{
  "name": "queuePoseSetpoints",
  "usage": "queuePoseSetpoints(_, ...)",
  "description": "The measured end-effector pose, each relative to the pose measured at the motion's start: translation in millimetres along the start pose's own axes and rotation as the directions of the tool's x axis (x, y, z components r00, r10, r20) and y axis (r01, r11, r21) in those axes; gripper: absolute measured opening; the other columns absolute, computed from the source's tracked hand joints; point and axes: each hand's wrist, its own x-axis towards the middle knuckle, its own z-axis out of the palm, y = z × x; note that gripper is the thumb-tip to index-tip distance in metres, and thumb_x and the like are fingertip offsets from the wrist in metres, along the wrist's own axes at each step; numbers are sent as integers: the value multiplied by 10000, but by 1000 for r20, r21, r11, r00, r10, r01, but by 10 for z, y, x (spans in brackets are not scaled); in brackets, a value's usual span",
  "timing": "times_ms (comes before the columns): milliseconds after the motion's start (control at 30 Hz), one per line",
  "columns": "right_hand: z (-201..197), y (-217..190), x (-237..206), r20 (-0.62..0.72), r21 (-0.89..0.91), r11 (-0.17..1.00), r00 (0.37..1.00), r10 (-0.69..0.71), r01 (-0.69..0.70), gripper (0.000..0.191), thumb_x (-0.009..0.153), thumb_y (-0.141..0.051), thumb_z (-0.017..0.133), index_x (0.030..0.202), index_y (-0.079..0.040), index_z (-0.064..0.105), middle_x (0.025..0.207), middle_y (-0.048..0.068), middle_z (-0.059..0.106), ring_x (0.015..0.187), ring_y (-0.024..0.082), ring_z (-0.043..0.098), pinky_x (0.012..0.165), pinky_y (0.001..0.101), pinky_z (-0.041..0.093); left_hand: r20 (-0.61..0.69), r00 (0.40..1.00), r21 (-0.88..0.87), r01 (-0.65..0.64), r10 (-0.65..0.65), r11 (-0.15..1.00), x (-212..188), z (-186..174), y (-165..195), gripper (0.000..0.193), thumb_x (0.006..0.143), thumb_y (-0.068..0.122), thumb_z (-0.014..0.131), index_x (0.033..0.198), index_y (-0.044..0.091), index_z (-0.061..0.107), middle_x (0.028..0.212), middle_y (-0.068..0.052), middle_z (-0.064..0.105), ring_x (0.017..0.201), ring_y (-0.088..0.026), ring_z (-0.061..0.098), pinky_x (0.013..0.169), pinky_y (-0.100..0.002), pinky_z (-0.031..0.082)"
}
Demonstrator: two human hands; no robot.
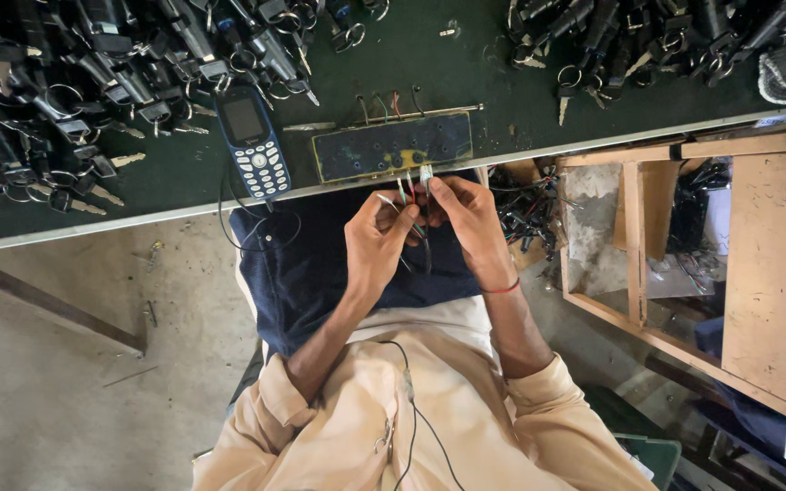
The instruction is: The person sits at a workbench and joins colored wires to a connector, twisting the wire ends together by hand. They then take a black cable, attach it to the connector housing, and work the assembled plug apart and back together before reaching for more wires on the bench.
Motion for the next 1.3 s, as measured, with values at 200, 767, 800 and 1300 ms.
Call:
queuePoseSetpoints(200, 13, -63, -24, 0, 8, 1000, 1000, 12, -12, 299, 1050, -250, 634, 1057, 23, 757, 848, 13, 700, 718, 68, 566, 669, 243, 474, -25, 1000, -54, -12, 11, 998, -2, 15, -73, 139, 974, 72, 712, 1067, -14, 655, 853, -74, 753, 726, -98, 699, 610, -253, 578)
queuePoseSetpoints(767, -115, 134, -101, -81, -14, 999, 996, -40, 39, 301, 1032, -289, 582, 1107, -22, 698, 901, 17, 710, 729, 75, 623, 663, 226, 520, -193, 975, -73, -125, 109, 989, 46, 91, -197, 110, 974, 8, 711, 1038, -13, 625, 889, -58, 723, 831, -114, 738, 680, -245, 579)
queuePoseSetpoints(800, -90, 103, -117, -48, -12, 999, 998, -33, 32, 315, 1019, -294, 558, 1152, -44, 694, 928, 2, 718, 756, 66, 636, 690, 221, 535, -189, 974, -60, -141, 127, 988, 67, 81, -204, 106, 980, 6, 714, 1034, -14, 625, 887, -56, 728, 832, -112, 734, 696, -243, 579)
queuePoseSetpoints(1300, 240, 377, 80, -74, 264, 965, 997, 26, -5, 141, 975, -104, 732, 1010, 29, 761, 900, 48, 732, 804, 106, 644, 735, 276, 515, -113, 985, 335, -85, 129, 938, 53, -131, 10, 128, 981, 106, 691, 1004, -4, 750, 694, -22, 681, 583, -48, 597, 515, -240, 493)
